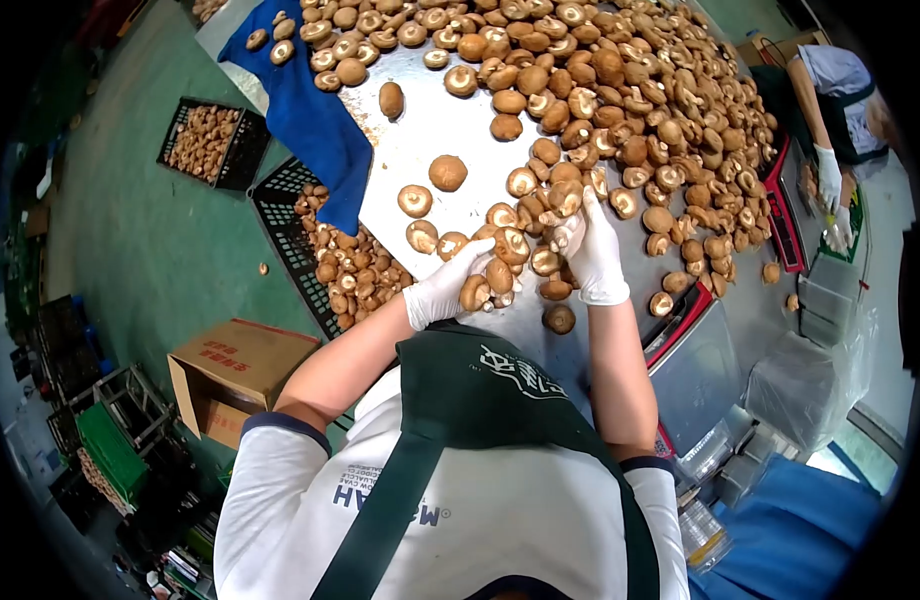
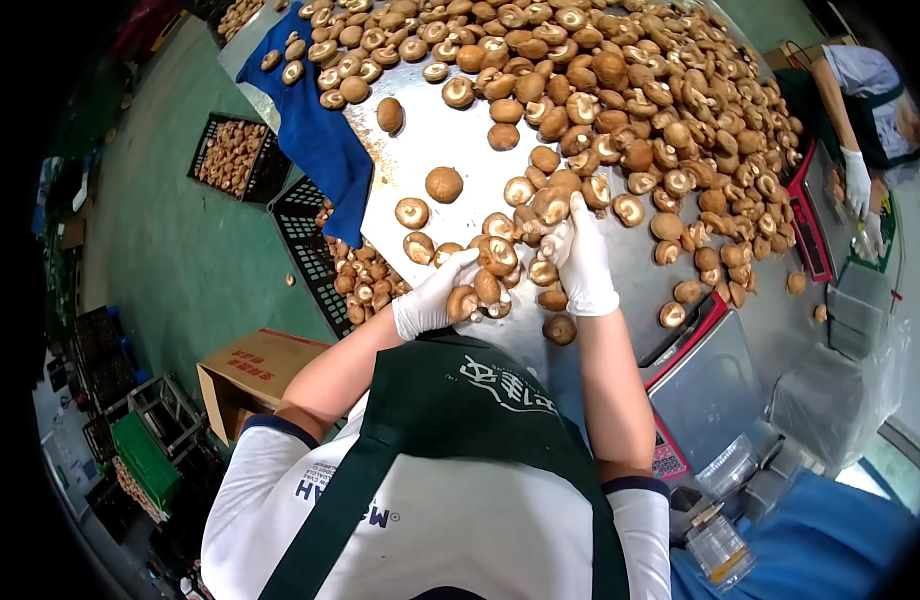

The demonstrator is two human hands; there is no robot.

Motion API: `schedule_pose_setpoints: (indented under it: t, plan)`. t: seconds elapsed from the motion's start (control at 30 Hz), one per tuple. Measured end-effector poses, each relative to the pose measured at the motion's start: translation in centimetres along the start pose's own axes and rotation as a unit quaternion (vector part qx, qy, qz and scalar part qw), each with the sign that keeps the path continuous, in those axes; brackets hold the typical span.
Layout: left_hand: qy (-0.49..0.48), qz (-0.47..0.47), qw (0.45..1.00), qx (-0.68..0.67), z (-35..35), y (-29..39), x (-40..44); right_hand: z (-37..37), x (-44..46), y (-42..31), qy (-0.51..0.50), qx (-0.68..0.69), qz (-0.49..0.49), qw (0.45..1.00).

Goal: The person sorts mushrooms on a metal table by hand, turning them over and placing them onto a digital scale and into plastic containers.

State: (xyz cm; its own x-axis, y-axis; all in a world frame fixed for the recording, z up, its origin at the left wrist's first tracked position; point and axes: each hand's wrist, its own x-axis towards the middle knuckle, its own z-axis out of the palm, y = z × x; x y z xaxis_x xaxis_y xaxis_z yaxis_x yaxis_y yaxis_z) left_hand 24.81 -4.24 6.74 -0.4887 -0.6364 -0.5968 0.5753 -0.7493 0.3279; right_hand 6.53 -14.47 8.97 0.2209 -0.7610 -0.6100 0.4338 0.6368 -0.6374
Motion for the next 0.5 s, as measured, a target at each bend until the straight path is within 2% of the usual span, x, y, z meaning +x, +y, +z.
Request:
schedule_pose_setpoints:
  t: [0.03,0.13,0.17,0.27,0.37,0.4,0.43,0.5]
  plan:
    - [-0.03,0.002,1.0,-0.004,-1.0,-0.3,0.5,-0.6,-0.7,-0.3,-0.078,0.013,0.014,0.997]
    - [-0.061,0.005,0.997,-0.041,-1.0,-1.1,1.4,0.2,-3.6,-0.4,-0.027,0.076,0.017,0.997]
    - [-0.038,0.017,0.999,-0.036,-0.7,-1.6,1.8,-1.1,-3.6,0.1,-0.065,0.099,0.016,0.993]
    - [-0.035,0.007,0.999,-0.042,1.5,-1.3,1.0,-3.3,-4.4,0.6,-0.078,0.184,0.055,0.978]
    - [-0.059,0.011,0.998,-0.036,1.6,-1.8,1.5,-6.9,-4.1,1.6,-0.226,0.272,0.087,0.931]
    - [-0.065,0.016,0.997,-0.035,2.1,-1.8,1.5,-6.8,-4.7,1.3,-0.219,0.268,0.081,0.935]
    - [-0.014,0.019,0.998,-0.051,3.4,-1.9,1.4,-6.8,-5.4,1.2,-0.211,0.263,0.076,0.938]
    - [-0.047,0.01,0.998,-0.047,3.2,-2.3,1.6,-6.9,-6.4,1.1,-0.211,0.263,0.072,0.939]
